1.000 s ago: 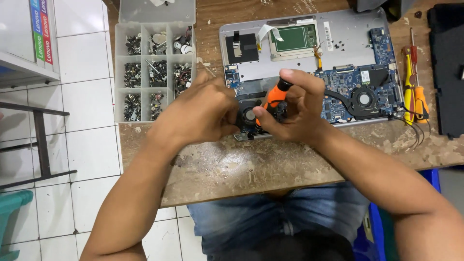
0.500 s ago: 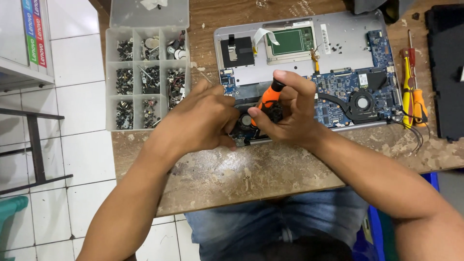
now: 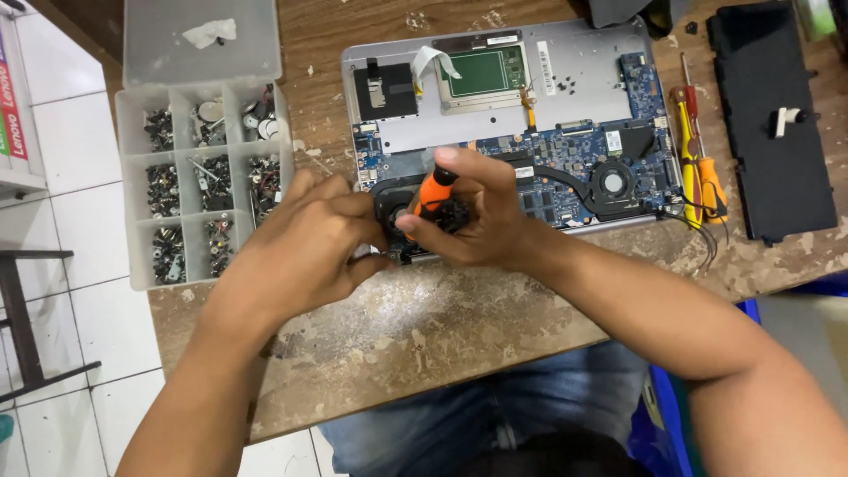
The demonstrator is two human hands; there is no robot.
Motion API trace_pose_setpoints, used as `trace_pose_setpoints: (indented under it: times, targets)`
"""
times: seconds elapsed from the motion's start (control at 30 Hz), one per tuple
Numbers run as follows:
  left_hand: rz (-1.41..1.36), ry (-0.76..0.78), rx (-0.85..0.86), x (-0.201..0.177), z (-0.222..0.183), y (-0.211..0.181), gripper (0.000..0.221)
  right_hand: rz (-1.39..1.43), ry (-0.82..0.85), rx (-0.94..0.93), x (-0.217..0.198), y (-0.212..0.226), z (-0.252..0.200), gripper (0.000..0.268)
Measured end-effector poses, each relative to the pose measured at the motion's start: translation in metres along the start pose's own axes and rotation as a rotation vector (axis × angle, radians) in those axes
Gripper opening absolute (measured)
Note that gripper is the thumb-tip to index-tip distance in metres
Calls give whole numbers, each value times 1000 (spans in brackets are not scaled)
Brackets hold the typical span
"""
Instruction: The person is using a screwdriver to work on the internal components of an open laptop, specifically focusing on the motherboard and fan area.
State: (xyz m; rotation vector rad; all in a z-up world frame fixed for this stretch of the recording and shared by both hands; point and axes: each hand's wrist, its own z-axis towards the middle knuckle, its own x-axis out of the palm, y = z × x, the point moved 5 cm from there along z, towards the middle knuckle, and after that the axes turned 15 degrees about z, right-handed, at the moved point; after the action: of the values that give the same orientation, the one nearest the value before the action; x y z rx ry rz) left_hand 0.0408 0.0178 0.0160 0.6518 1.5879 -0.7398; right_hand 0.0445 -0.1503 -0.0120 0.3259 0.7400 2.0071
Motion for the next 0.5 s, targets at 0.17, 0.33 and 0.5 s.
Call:
trace_pose_setpoints:
  times: [0.17,0.33,0.5]
  targets:
    - [-83,18,-34,-5,-2,1,15,-25,43,-28,-1,5,-8,78]
    - [-53,-43,-48,-7,-7,5,12,-47,79,-25,-1,8,-5,79]
    - [-82,-109,-23,-9,-7,2,10,-25,123,41,2,11,0,78]
